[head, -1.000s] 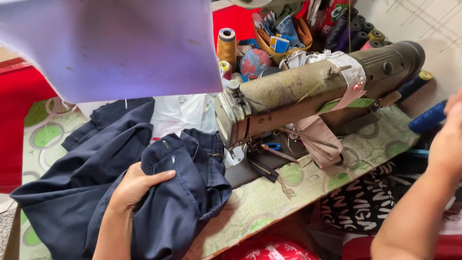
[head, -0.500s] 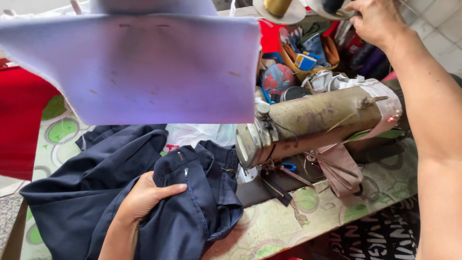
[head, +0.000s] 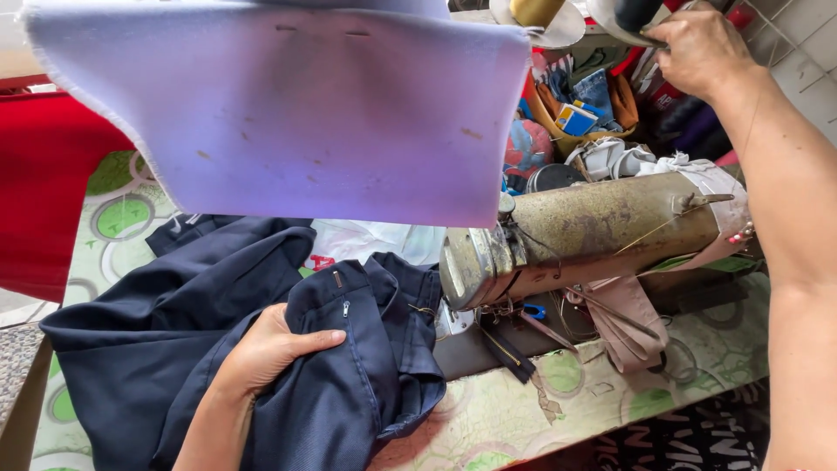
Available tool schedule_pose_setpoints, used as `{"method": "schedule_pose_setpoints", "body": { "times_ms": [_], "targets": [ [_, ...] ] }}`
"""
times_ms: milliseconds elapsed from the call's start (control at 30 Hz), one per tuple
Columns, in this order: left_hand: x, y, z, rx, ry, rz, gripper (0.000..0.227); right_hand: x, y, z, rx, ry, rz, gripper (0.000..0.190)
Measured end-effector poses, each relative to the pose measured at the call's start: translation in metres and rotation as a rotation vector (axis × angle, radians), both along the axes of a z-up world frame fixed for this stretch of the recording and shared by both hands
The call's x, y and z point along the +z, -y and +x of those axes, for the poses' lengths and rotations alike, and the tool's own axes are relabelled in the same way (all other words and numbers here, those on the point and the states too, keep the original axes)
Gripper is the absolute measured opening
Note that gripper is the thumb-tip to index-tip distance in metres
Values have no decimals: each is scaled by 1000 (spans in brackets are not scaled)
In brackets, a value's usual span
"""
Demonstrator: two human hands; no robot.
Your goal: Unpacking a pair of pants from a plastic bag and inspecting the seams on a sewing table to prepare for repair.
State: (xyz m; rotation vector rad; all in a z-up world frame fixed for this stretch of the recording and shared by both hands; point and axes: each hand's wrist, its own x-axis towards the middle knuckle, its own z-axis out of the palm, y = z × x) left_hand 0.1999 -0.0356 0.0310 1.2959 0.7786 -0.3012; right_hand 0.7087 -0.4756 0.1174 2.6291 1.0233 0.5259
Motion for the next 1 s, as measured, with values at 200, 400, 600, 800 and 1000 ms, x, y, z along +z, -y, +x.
{"method": "schedule_pose_setpoints", "body": {
  "times_ms": [200,400,600,800,1000],
  "targets": [
    [-13,-4,-1,-18,40,-2,29,-17,16,20,110,225,47,28],
    [-9,-3,0,-13,30,3,31,-26,27,38,140,251,134,24],
    [-15,-5,0,-21,49,-7,30,-14,21,15,260,207,273,29],
    [-6,-2,0,-16,13,9,30,-18,15,15,95,189,170,34],
    [-9,-3,-1,-13,30,-4,30,-28,25,31,171,298,144,20]
  ]
}}
